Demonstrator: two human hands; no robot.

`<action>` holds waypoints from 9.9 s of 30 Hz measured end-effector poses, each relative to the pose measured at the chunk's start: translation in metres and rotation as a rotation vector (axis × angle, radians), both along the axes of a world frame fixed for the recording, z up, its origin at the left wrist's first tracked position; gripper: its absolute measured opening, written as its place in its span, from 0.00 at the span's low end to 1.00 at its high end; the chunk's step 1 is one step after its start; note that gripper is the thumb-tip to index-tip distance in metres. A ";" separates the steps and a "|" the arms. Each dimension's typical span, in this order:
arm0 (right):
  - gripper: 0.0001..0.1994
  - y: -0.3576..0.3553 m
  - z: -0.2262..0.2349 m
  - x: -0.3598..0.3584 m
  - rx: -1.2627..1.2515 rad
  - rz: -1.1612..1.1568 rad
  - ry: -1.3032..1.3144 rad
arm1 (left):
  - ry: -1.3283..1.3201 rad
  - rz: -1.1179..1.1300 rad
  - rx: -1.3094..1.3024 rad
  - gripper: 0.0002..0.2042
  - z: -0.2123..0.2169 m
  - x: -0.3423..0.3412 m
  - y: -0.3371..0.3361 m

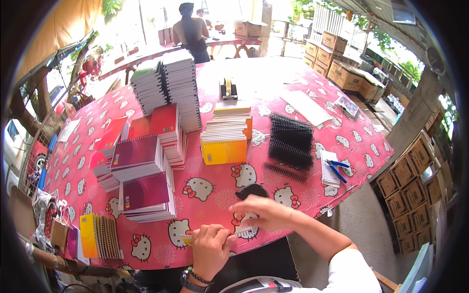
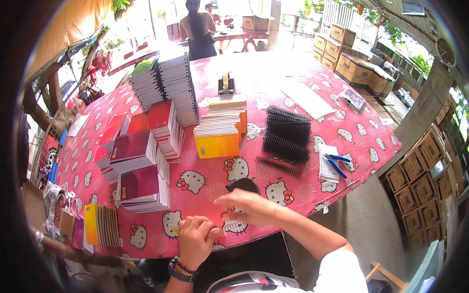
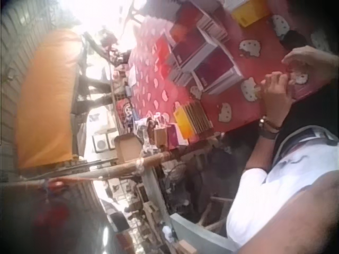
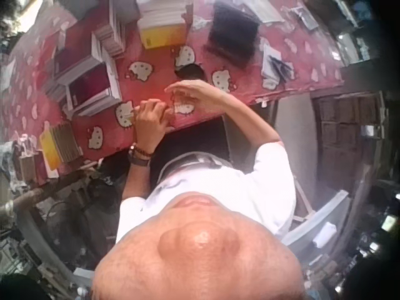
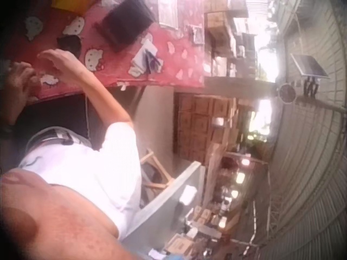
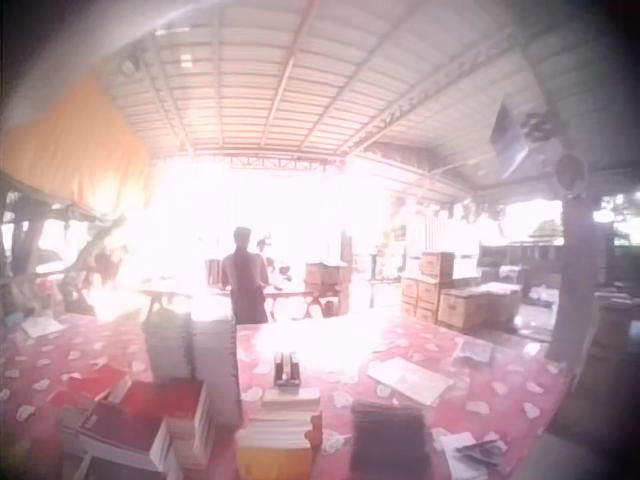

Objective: The person inserts a spiral binding through the punched holes of a notebook cover and pages by hand, then crimps the ends of the wire.

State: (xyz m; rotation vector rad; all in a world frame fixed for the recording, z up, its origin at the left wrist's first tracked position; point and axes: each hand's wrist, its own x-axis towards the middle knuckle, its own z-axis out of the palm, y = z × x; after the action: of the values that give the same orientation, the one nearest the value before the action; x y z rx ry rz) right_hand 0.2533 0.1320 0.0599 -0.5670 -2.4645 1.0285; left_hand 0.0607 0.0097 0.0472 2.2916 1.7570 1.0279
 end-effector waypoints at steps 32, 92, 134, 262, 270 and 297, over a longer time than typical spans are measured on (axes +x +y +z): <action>0.26 0.008 -0.032 0.004 -0.374 0.046 0.014 | -0.016 0.060 0.132 0.12 -0.018 -0.027 -0.008; 0.13 -0.026 0.011 -0.066 0.264 0.002 0.282 | -0.638 0.110 -0.019 0.16 0.010 -0.044 -0.002; 0.08 -0.048 0.037 -0.096 0.257 -0.036 0.235 | -0.909 0.173 0.091 0.18 0.014 -0.044 -0.011; 0.10 -0.012 -0.004 -0.014 -0.180 -0.156 0.179 | -0.105 0.136 0.117 0.08 -0.011 -0.029 0.010; 0.13 -0.006 -0.006 -0.023 0.127 -0.043 0.196 | -0.115 0.120 0.123 0.09 -0.010 -0.033 0.011; 0.40 0.032 -0.029 0.049 0.280 -0.516 -0.299 | -0.028 -0.077 0.075 0.18 -0.001 -0.017 0.001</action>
State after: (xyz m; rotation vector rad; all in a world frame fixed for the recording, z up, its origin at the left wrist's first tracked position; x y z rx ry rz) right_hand 0.3028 0.1635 0.0310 -1.2462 -2.4389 0.4114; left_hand 0.0434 0.0108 0.0463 2.3561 1.6328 1.1243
